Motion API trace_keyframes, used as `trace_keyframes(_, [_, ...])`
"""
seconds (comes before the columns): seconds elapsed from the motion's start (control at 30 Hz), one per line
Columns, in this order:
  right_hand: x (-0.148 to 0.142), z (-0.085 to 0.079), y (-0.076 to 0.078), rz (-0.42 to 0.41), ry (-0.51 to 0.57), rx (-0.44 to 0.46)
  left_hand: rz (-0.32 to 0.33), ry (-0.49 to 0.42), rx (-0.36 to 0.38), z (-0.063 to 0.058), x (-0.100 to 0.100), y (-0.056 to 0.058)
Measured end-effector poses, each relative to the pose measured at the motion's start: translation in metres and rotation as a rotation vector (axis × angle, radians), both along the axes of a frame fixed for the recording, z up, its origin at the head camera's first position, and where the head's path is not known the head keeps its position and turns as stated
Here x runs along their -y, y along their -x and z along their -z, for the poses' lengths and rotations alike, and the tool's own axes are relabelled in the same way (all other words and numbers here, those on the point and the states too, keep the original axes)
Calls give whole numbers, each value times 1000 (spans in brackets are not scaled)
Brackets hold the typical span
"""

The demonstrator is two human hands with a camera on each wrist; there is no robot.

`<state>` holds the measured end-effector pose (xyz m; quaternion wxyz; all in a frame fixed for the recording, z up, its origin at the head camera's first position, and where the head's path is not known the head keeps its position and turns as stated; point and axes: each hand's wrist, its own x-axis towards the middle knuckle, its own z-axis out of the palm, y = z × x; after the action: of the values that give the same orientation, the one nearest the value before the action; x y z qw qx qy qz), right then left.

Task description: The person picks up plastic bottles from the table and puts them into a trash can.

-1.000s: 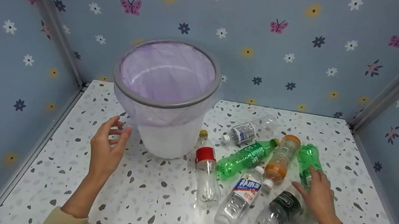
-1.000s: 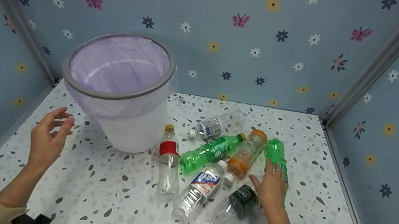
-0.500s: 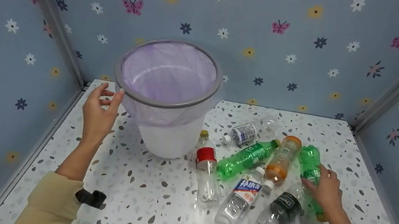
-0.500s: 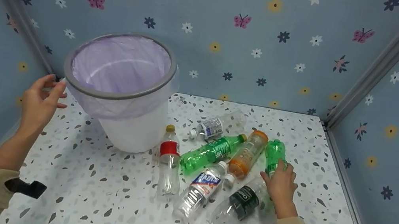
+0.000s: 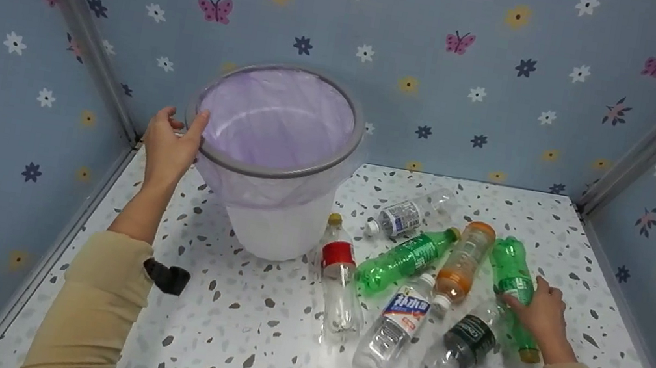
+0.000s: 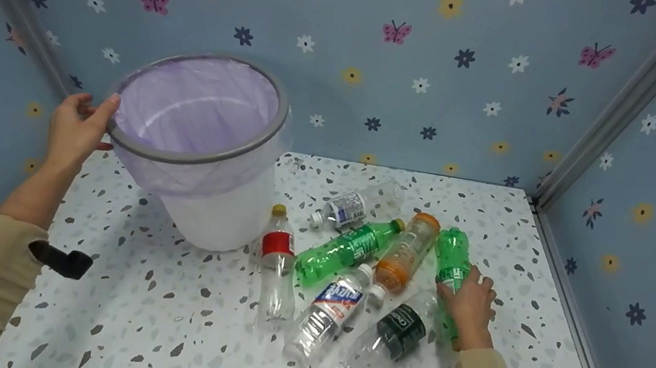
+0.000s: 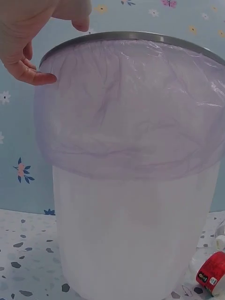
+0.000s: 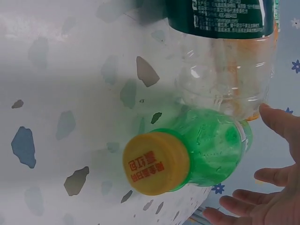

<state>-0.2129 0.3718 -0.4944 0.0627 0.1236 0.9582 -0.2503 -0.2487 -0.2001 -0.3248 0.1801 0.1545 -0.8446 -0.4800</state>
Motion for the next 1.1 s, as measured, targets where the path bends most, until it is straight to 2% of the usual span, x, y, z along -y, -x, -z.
trace_keyframes(0.1, [-3, 3, 1, 3, 11, 18, 5, -19, 45, -5, 0, 7])
trace_keyframes(0.23, [-7, 7, 2, -1, 27, 22, -9, 12, 69, -10, 1, 15])
trace_keyframes(0.47, [-11, 12, 1, -33, 36, -1, -41, 38, 119, -9, 2, 26])
trace_keyframes(0.63, [-13, 14, 2, -9, 57, 40, -83, 46, 160, -8, 3, 32])
trace_keyframes(0.8, [-14, 12, 3, 4, 80, 72, -122, 46, 123, -7, 1, 35])
trace_keyframes(1.1, [-16, 13, 2, 20, 110, 69, -167, 16, 36, -4, -5, 40])
